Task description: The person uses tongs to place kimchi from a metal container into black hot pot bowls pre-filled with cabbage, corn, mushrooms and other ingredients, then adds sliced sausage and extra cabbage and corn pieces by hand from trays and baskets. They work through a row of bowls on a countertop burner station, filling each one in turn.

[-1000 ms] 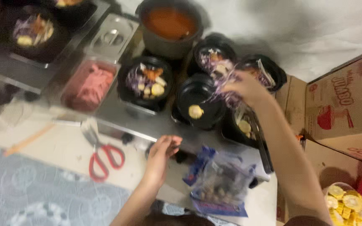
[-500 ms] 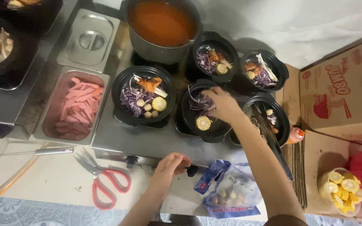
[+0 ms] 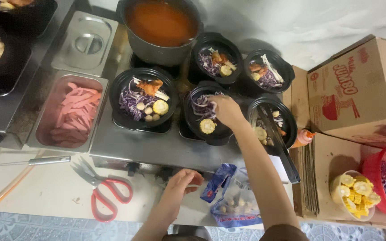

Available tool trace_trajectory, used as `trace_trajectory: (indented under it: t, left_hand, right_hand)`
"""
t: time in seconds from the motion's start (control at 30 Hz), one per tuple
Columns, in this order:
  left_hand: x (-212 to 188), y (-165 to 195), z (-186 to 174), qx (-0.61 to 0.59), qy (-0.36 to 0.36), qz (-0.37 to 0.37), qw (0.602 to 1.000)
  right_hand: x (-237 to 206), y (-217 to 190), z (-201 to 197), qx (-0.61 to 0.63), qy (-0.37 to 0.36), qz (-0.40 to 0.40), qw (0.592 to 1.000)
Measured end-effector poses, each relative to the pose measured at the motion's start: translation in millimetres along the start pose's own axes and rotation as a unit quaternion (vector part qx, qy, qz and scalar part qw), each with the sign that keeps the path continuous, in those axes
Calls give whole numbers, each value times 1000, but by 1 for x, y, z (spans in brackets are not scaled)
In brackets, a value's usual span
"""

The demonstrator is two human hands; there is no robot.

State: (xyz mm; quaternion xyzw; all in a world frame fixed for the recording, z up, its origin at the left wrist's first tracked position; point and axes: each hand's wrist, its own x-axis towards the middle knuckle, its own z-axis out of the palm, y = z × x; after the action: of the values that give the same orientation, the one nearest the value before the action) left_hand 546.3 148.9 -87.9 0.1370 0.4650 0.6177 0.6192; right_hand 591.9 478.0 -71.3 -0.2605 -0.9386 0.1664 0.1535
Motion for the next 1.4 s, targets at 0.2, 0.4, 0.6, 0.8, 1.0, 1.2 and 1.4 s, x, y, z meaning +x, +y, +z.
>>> trace_trajectory:
  t: [0.2,0.4,0.6,0.8,1.0,1.2,1.4]
  left_hand:
    - [-5,-15,15,-24,0,-20,1000]
    - [-6,-16,22,-2,-29,13,999]
    - [-4,-30,40,15,-39,77,996]
    - [-1,-61,87,79,-65,124,987]
    - [-25,-88,146,140,-29,133,981]
    - [-46,-118,223,248,-85,119,958]
    - [-47,-173,313,339,-118,126,925]
  right_hand:
    - [10,-35,13,-129,-6,-141,982]
    - [-34,-52,-55,-54,97,-127,986]
    - [-138,-81,-110,59,166,-15,984]
    - [-250,-117,-101,125,196,128,964]
    - [-324,-104,-108,153,266,111,945]
    - [-400,-72,-142,163,315,150,923]
    - [-505,-16,-174,168,340,214,900]
